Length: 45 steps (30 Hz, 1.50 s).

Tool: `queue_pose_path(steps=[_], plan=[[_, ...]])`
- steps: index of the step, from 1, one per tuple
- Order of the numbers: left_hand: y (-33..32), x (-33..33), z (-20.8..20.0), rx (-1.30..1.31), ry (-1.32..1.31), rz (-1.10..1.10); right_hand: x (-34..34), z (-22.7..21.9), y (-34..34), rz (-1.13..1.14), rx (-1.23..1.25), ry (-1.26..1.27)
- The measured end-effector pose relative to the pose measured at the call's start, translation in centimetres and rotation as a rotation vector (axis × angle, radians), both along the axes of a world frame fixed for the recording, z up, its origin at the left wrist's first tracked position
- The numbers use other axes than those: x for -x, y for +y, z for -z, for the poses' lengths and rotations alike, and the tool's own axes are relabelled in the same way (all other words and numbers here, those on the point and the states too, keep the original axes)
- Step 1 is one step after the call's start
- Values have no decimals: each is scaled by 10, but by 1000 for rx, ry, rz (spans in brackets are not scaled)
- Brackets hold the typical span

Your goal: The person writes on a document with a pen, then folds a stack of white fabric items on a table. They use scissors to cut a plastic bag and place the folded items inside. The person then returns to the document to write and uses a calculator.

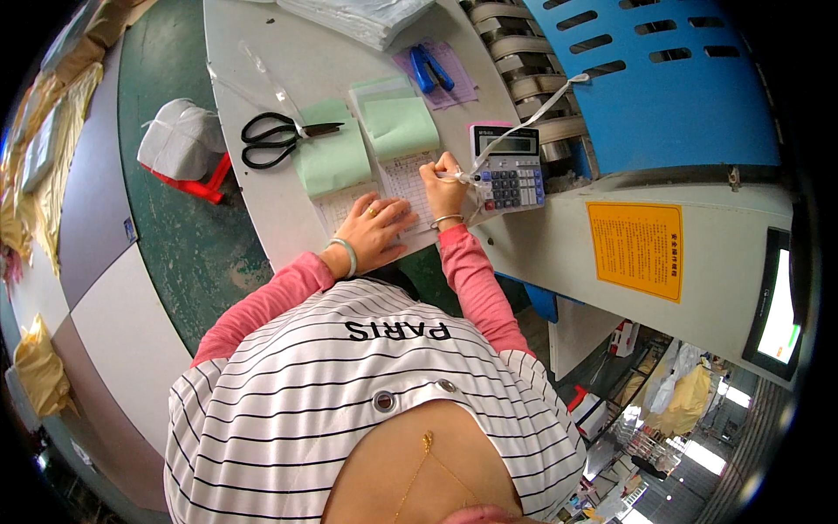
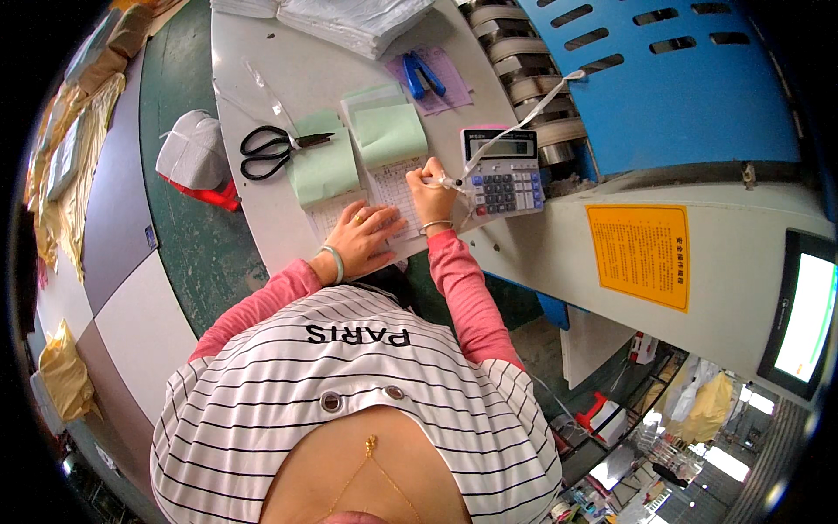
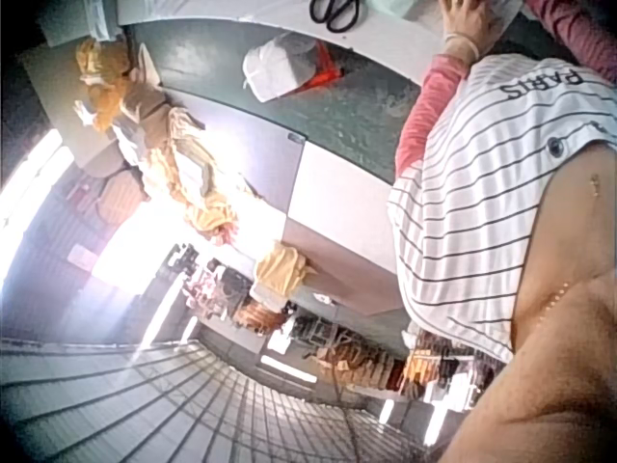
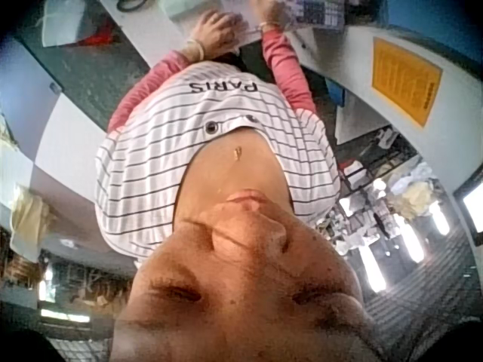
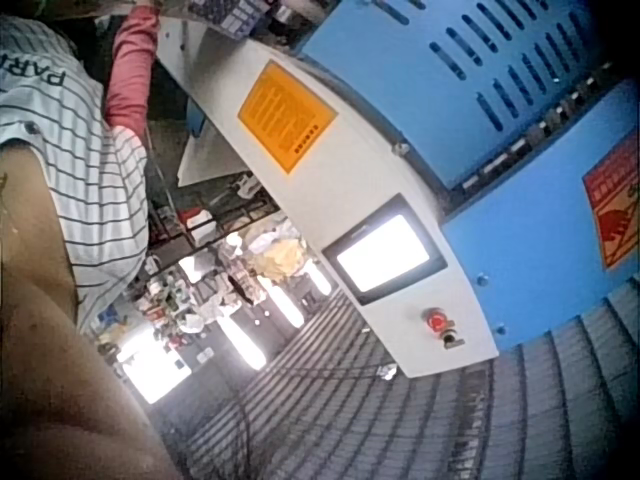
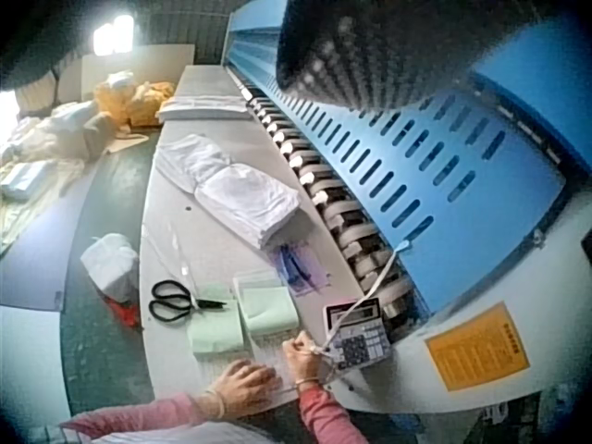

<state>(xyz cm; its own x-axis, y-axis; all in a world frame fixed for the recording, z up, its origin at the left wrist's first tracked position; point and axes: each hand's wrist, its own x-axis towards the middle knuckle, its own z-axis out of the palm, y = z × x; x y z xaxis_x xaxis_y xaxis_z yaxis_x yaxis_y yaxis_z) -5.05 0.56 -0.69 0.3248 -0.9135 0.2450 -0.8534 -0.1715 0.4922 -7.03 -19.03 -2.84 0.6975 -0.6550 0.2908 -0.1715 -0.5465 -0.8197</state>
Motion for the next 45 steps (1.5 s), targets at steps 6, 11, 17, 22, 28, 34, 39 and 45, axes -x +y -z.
queue_pose_path(steps=[6,11,17,22,28,34,39,45], plan=[[0,0,1,7,-2,4,2,5,-3,8,-3,-8],[0,0,2,6,-4,-1,1,0,-2,29,22,20],[-1,0,3,17,-5,6,2,5,-4,48,-21,-18],[0,0,1,0,-3,4,0,-5,0,39,47,10],[-1,0,2,5,-10,8,2,2,-4,54,-12,5],[-1,0,1,25,-10,-6,8,-8,-8,140,-189,52],[0,0,0,6,-5,-7,9,-8,-2,-54,-92,9],[-1,0,-2,22,-2,2,8,7,-6,-126,-114,11]])
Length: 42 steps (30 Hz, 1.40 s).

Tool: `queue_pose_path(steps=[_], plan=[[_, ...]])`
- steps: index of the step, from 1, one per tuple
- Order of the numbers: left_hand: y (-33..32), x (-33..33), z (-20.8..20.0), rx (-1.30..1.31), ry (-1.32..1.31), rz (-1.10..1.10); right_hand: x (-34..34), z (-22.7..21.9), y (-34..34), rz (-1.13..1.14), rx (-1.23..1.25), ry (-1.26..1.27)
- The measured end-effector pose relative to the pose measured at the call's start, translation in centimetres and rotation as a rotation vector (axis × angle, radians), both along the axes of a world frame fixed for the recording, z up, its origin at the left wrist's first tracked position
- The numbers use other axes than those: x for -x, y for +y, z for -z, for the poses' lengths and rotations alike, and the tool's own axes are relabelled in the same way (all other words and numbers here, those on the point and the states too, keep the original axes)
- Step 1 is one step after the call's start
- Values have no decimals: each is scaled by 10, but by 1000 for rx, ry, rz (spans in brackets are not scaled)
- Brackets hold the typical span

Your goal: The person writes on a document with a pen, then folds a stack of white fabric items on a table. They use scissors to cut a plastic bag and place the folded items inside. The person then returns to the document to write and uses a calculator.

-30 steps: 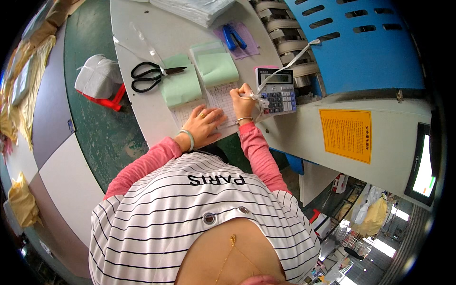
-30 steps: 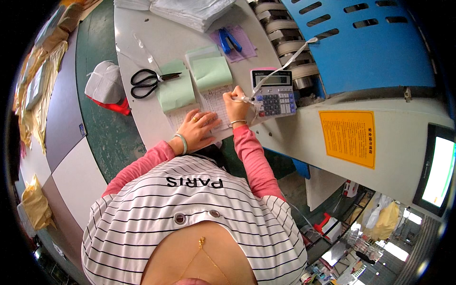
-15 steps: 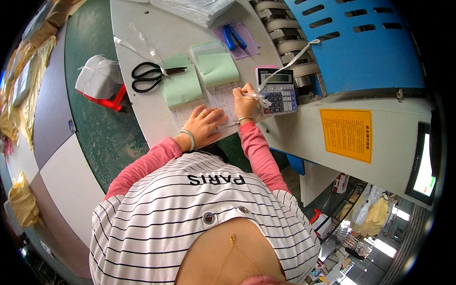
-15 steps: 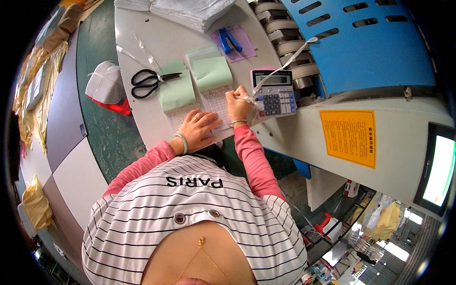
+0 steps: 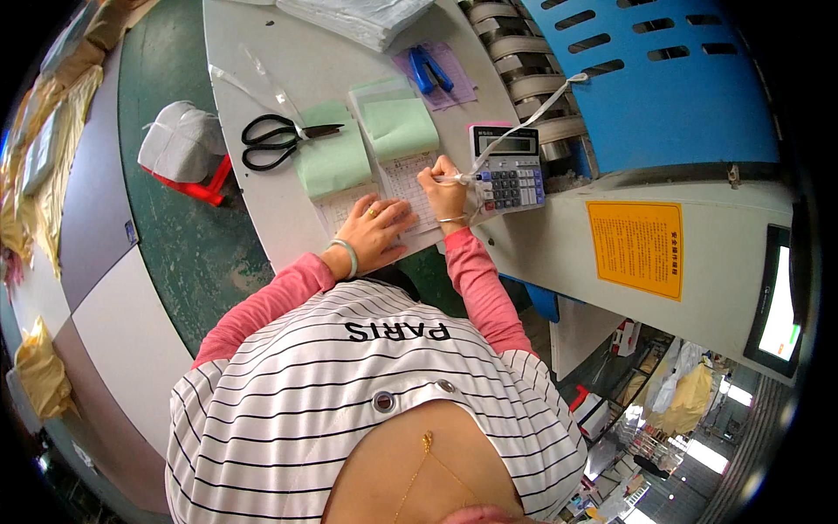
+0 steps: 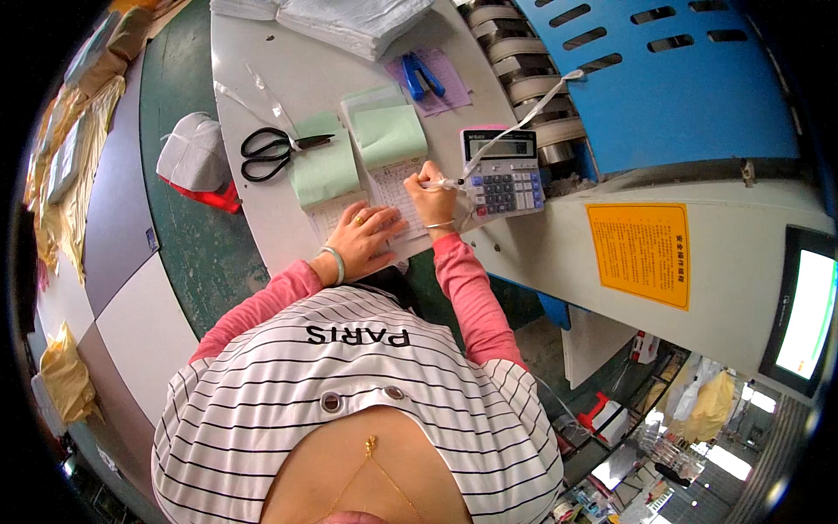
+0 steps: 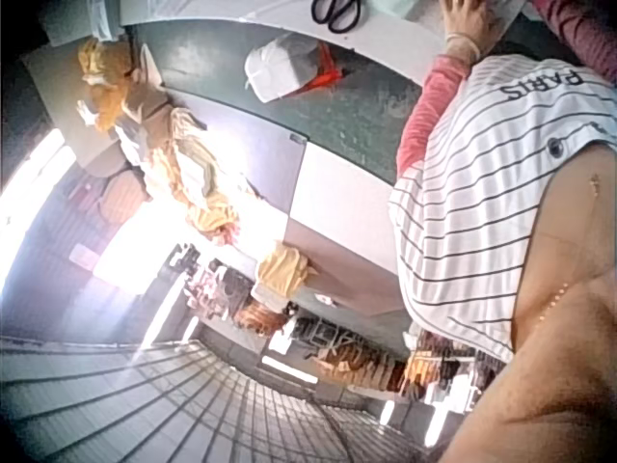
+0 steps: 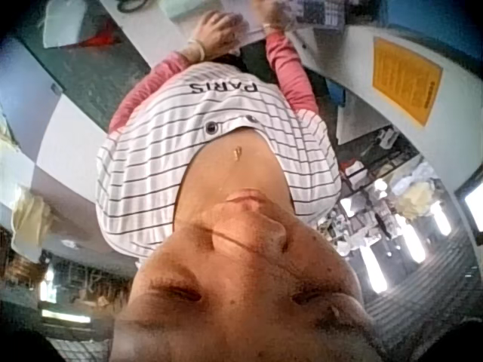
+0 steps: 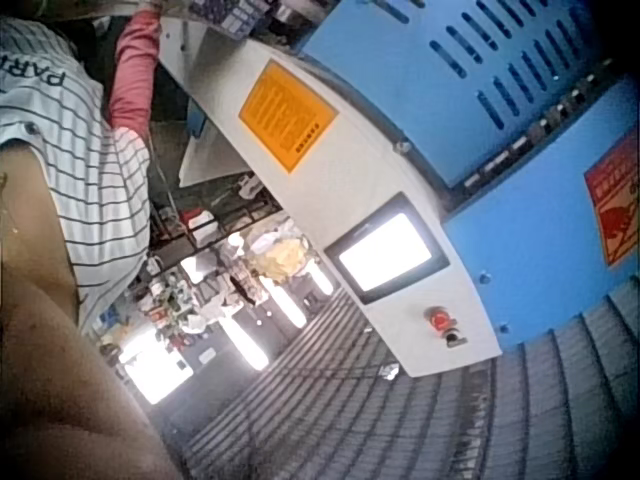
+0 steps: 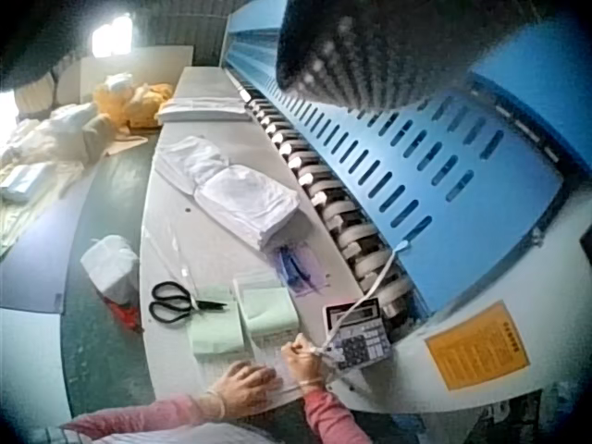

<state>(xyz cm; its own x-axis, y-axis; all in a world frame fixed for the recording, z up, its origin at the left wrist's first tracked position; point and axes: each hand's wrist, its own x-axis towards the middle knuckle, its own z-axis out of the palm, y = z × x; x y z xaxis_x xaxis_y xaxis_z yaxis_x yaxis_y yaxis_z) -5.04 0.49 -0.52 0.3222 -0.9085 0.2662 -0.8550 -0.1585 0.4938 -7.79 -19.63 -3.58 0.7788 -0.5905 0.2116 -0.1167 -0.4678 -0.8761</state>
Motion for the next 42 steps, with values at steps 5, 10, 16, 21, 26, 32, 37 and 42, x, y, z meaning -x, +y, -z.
queue_pose_path(steps=[5,10,16,21,26,32,37,42], plan=[[0,0,1,-1,4,0,-3,-1,2,7,83,19],[1,0,1,-17,20,-2,-3,-5,4,2,131,-8],[0,0,2,-18,5,3,0,-6,4,65,31,-29],[0,0,3,-29,-7,-2,-1,-8,4,69,136,1],[1,1,4,-19,-8,-9,-1,-7,5,95,100,14],[0,0,2,-20,2,-2,-2,-2,2,134,165,1],[1,0,3,-9,2,-1,-2,-5,3,113,159,0],[1,0,2,-3,2,-1,-1,-7,3,117,87,-2]])
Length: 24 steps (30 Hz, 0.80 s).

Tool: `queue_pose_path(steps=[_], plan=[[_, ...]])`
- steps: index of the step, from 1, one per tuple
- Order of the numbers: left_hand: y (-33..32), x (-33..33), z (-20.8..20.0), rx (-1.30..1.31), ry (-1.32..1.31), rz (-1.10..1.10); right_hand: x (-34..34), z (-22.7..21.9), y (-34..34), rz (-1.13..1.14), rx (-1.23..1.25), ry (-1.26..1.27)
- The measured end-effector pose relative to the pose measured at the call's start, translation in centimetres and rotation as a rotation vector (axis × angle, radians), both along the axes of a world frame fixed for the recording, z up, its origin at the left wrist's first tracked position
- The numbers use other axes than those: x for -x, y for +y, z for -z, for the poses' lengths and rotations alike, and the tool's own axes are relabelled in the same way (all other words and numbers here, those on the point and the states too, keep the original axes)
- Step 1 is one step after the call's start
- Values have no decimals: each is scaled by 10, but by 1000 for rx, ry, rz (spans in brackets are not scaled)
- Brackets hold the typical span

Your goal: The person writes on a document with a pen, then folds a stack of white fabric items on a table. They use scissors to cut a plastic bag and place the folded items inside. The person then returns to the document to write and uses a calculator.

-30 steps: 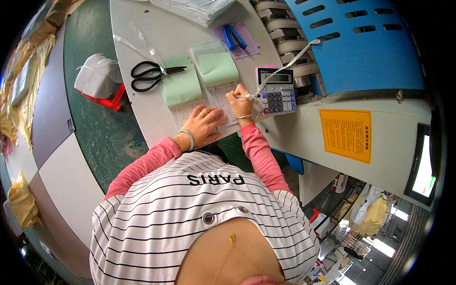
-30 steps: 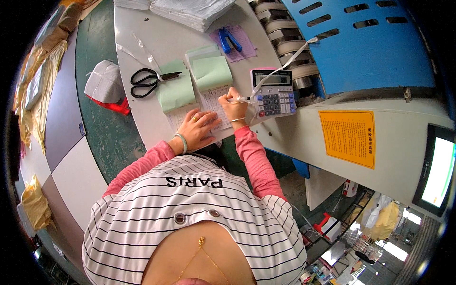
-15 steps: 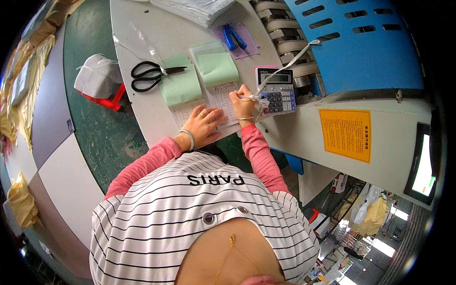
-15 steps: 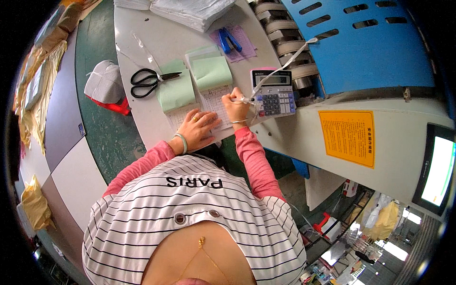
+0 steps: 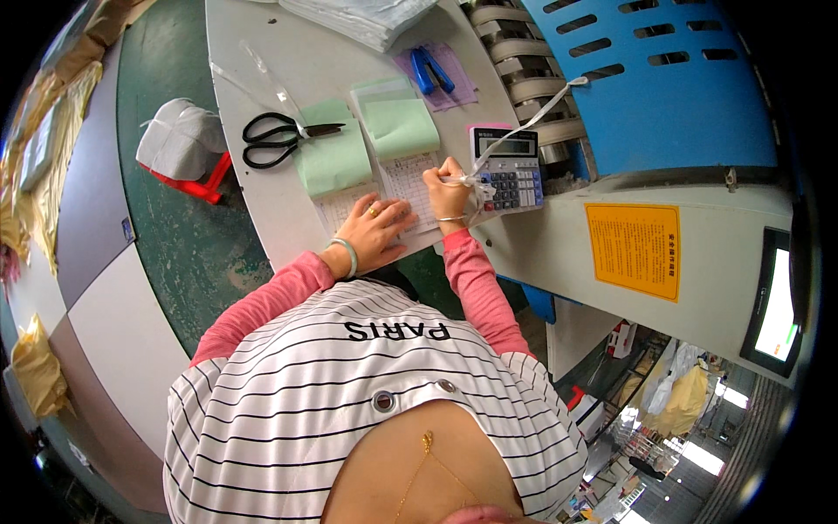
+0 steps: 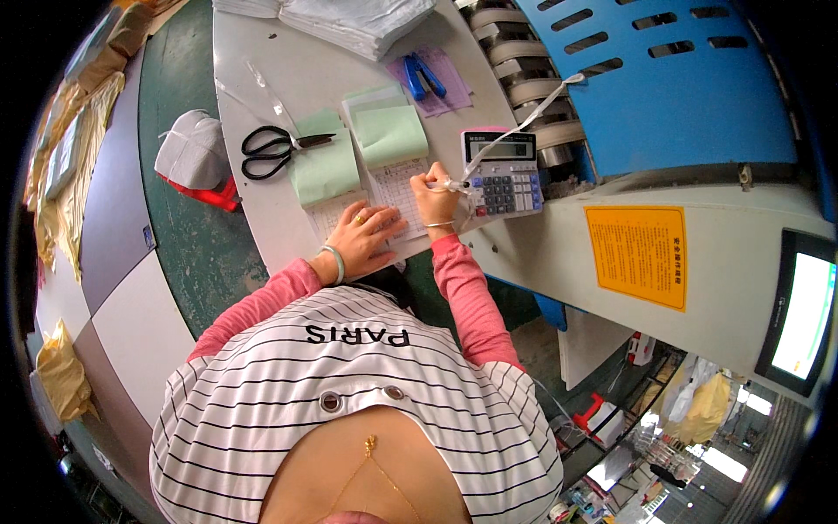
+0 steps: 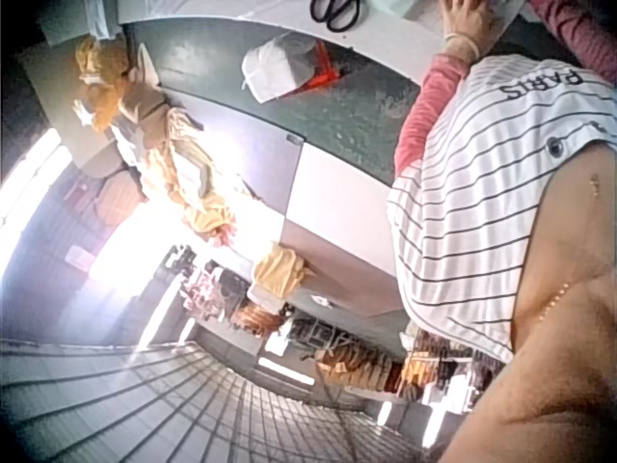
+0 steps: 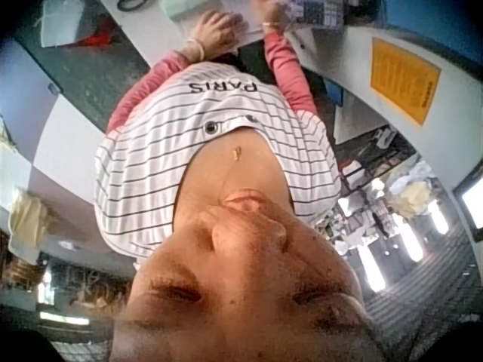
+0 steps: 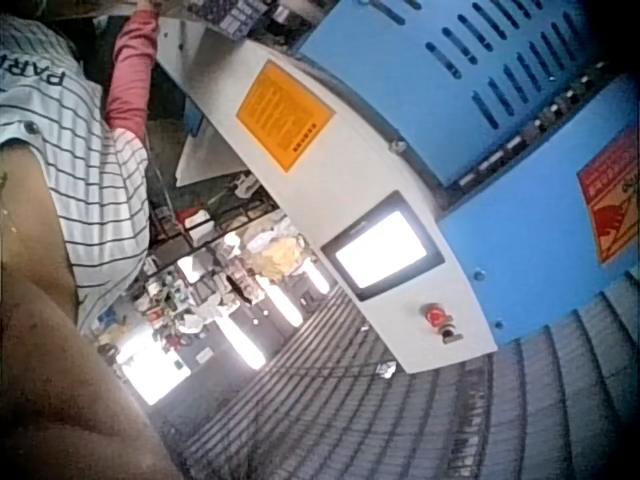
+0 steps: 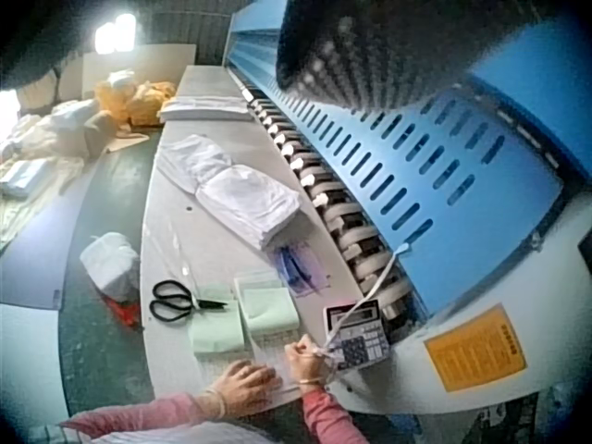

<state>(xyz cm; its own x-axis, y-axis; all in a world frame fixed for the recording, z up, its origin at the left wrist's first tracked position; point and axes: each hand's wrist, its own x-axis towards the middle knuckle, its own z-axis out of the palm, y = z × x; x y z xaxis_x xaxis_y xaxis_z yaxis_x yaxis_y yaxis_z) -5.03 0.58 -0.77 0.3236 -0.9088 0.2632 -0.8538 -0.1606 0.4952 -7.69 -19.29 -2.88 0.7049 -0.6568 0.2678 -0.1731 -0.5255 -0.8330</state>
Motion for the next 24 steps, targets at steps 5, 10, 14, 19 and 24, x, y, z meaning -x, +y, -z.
queue_pose_path(steps=[5,10,14,19,24], plan=[[0,0,-1,-3,0,8,0,3,0,10,-40,-37],[0,0,-1,-10,-4,5,0,-2,2,17,4,-51],[0,-1,0,-5,-6,6,7,1,1,-64,-131,-126],[0,-1,-1,-11,6,10,7,2,0,-117,-83,-30],[-1,0,-1,-18,15,8,6,-2,3,-114,-34,-5]])
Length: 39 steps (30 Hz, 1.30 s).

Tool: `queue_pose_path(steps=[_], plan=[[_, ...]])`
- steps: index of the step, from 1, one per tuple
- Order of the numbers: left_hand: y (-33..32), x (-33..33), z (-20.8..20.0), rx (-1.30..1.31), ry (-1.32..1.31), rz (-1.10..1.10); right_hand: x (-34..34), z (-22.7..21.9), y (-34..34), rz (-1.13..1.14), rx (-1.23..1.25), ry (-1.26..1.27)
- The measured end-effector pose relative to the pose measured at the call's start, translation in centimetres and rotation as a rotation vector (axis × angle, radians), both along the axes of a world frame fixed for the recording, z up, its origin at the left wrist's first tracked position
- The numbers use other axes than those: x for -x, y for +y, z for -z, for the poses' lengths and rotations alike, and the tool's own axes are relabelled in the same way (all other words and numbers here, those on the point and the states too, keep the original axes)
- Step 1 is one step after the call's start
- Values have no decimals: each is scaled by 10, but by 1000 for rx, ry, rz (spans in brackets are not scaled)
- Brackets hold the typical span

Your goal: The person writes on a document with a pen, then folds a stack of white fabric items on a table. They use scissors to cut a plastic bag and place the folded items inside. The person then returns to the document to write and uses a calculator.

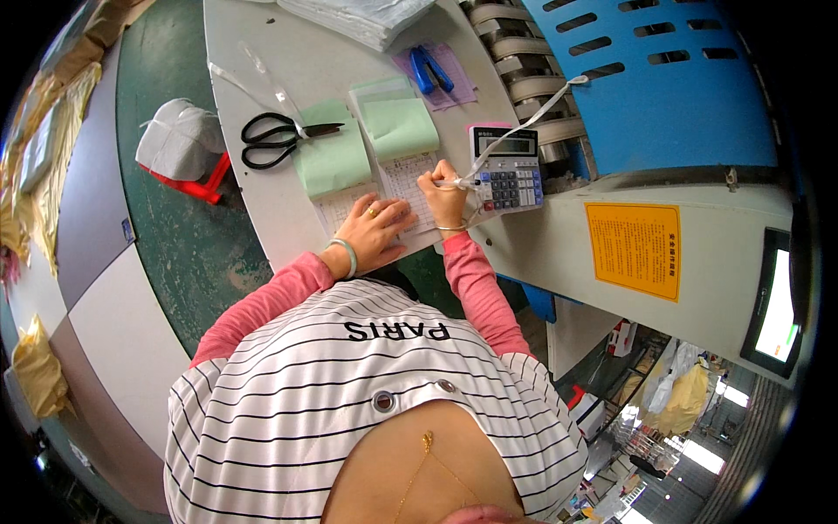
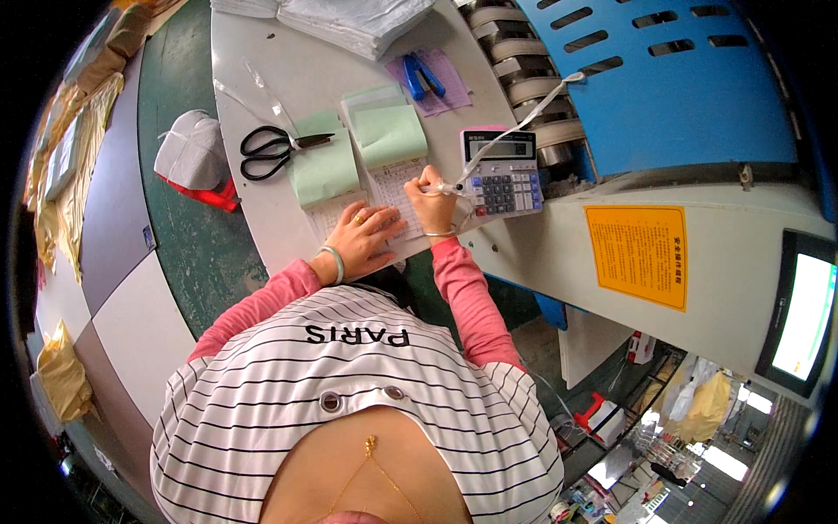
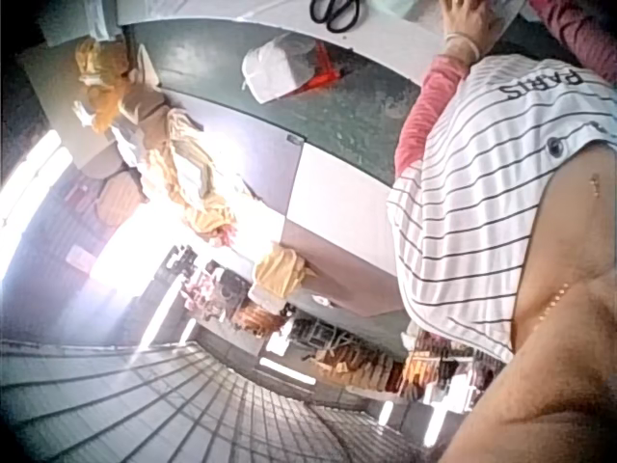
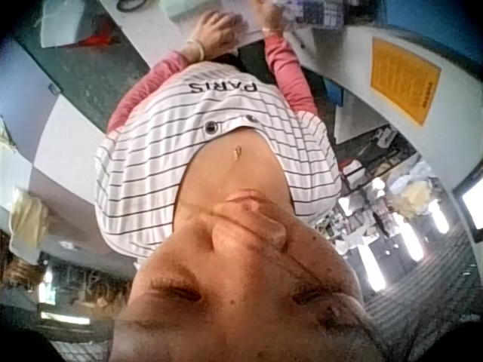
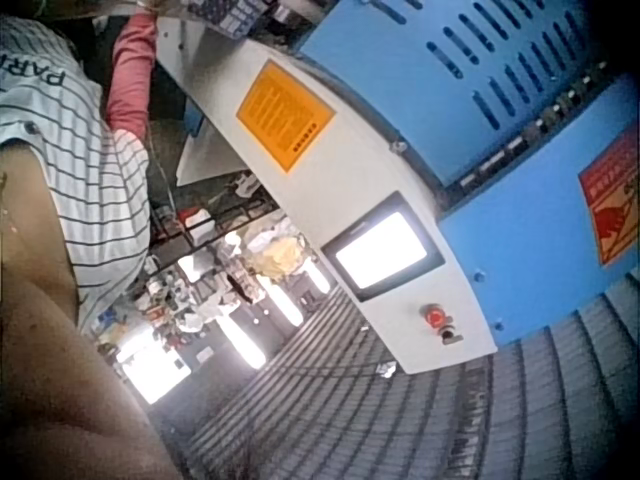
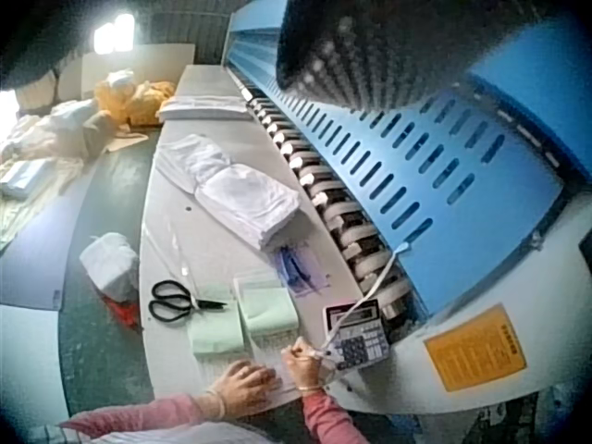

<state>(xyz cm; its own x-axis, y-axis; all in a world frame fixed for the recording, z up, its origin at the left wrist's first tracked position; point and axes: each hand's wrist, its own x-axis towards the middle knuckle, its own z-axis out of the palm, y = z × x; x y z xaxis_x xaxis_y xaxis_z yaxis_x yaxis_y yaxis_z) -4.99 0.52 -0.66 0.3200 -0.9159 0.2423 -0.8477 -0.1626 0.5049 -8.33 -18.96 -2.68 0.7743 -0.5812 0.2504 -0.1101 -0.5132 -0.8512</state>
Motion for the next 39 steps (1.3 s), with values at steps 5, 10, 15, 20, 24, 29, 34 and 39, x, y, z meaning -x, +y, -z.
queue_pose_path(steps=[5,10,15,20,24,29,34,39], plan=[[0,0,2,4,-9,-1,2,4,0,1,7,-5],[0,0,0,-3,-27,-8,1,4,-1,9,79,-34],[0,0,3,16,-29,-1,2,3,0,77,-34,-83],[0,0,3,8,-28,-5,1,0,0,67,-1,-83],[0,1,2,-2,-26,-11,1,5,-2,68,-36,-77],[-1,1,3,-1,-24,-8,1,12,-13,60,-96,-52],[0,1,2,1,-24,-13,3,1,-15,13,-118,54],[0,1,3,10,-18,-9,5,2,-12,6,-74,6]])
